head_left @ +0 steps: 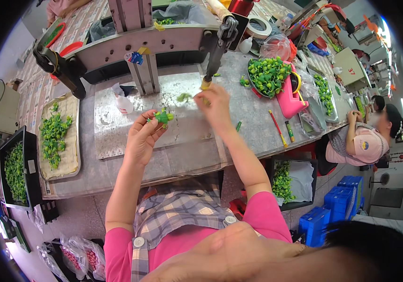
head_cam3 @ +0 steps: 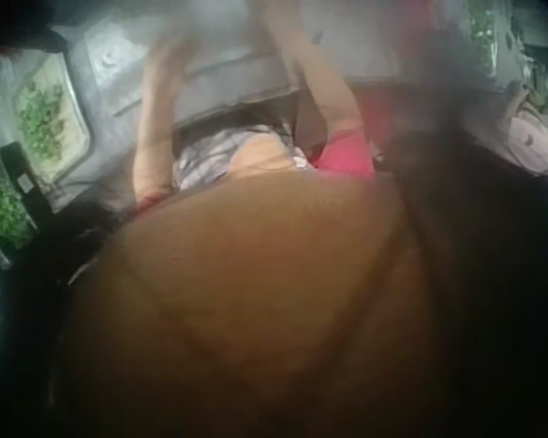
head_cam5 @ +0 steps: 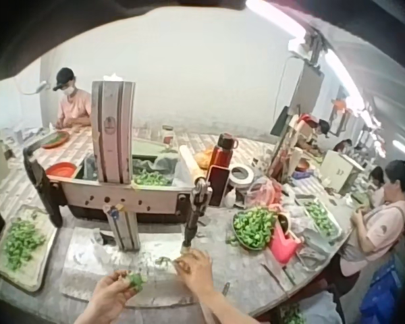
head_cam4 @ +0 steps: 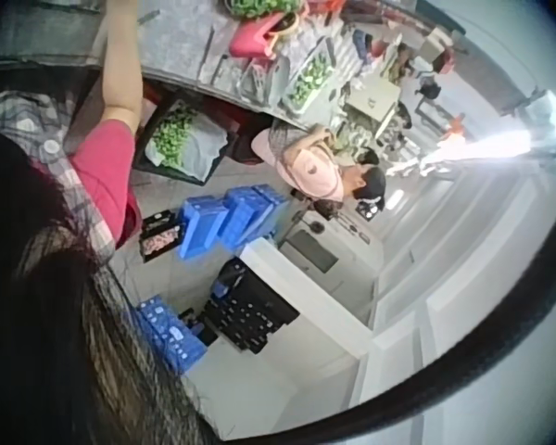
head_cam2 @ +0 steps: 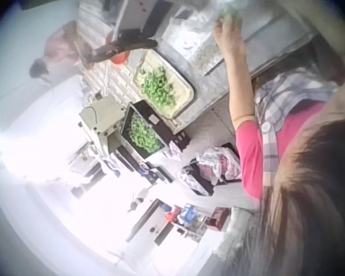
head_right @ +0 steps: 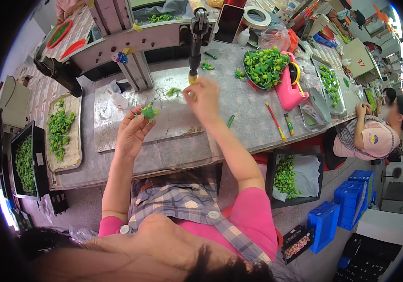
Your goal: The person assembles small toy figures by applying glue with a squeeze bottle, attaching parts by hand, and pressing components together using a press machine.
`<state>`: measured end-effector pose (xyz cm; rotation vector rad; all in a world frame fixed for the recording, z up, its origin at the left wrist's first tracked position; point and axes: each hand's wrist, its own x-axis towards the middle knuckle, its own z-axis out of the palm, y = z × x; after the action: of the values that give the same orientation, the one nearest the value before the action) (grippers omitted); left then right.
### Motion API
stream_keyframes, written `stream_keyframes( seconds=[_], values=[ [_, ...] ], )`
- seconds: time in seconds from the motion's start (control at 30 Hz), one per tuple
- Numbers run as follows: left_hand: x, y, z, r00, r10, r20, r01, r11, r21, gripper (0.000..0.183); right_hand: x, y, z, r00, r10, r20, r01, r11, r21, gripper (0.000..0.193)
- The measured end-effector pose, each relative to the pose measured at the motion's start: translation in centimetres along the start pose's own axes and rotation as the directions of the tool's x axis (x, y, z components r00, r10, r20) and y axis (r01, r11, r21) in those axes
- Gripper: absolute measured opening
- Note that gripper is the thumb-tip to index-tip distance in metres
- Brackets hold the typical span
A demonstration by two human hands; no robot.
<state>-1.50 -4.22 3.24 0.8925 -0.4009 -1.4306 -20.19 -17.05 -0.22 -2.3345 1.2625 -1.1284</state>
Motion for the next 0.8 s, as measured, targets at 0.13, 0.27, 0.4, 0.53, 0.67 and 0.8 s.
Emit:
stream_keyframes(
  seconds=[0.13,0.27,0.4,0.53,0.67,0.8],
  values=[
    [1.2,0.6,-0.5,0.999,0.044,0.011,-0.044,0.999,0.016,0.028,-2.2,-3.4,0.2,0.972,-0.229,0.060,0.234,0.965,-0.118,0.018],
    [2.3,1.2,0.2,0.998,0.018,0.067,-0.023,0.996,0.082,0.034,-1.9,-3.6,-2.5,0.970,-0.222,0.096,0.221,0.975,0.020,0.019],
    [4.1,1.2,1.5,0.971,-0.125,0.206,0.048,0.938,0.343,0.035,-0.8,-3.2,-3.9,0.986,0.039,0.165,-0.091,0.941,0.325,0.020],
    [5.3,0.7,2.6,0.939,-0.198,0.281,0.049,0.886,0.461,0.036,-1.2,-3.6,-3.2,0.973,0.106,0.203,-0.203,0.810,0.550,0.020],
    [5.9,0.2,3.6,0.944,-0.162,0.286,0.023,0.900,0.436,0.036,-2.0,-3.1,-3.6,0.954,0.169,0.248,-0.275,0.822,0.498,0.020],
    [6.9,0.3,4.5,0.933,-0.186,0.307,0.022,0.883,0.468,0.039,-2.2,-3.1,-3.6,0.943,0.230,0.241,-0.314,0.855,0.413,0.017]
  ],
)
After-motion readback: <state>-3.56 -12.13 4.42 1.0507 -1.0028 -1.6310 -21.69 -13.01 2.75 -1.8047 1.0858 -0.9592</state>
